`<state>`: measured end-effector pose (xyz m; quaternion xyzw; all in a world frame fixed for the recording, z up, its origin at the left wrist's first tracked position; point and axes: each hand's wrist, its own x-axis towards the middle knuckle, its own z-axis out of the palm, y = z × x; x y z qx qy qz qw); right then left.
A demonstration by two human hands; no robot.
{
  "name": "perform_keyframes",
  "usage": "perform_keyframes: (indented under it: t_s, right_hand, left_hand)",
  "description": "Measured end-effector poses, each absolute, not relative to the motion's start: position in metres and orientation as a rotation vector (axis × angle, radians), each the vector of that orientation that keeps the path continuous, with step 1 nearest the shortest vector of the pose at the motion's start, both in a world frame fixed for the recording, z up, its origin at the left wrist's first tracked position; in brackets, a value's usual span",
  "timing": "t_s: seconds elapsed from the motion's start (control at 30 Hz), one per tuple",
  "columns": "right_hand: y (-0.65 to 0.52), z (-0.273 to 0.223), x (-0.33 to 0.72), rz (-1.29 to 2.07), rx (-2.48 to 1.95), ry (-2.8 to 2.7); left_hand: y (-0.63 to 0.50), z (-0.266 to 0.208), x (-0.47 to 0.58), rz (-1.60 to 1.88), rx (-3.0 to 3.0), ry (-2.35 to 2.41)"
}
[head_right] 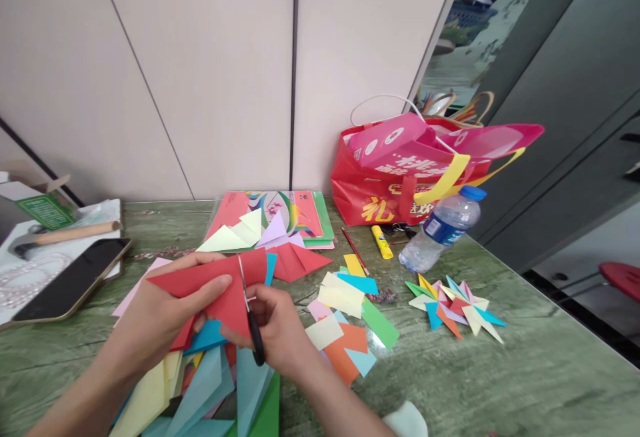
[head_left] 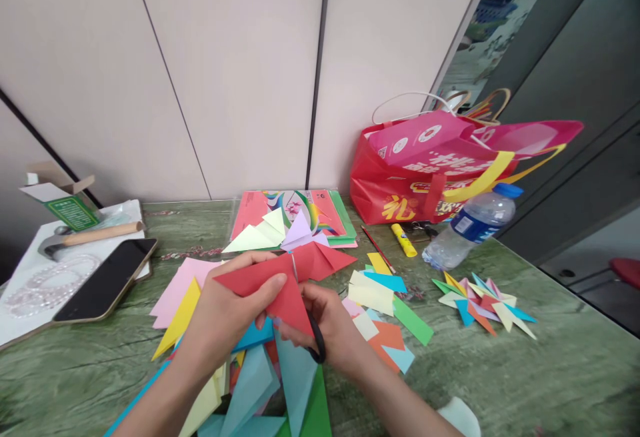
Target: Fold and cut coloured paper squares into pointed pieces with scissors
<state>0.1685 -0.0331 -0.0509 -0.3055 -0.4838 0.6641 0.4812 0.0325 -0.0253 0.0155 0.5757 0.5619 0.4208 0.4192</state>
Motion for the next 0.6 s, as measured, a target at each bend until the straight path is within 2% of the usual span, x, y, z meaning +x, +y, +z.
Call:
perform_keyframes:
  t_s: [0.6]
  right_hand:
    - [-0.0316, -0.0546, 0.168, 1.605, -0.921, -1.142]
  left_hand:
    - [-0.0247, 0.0132, 0.0325, 1.101, 1.432, 1.377]
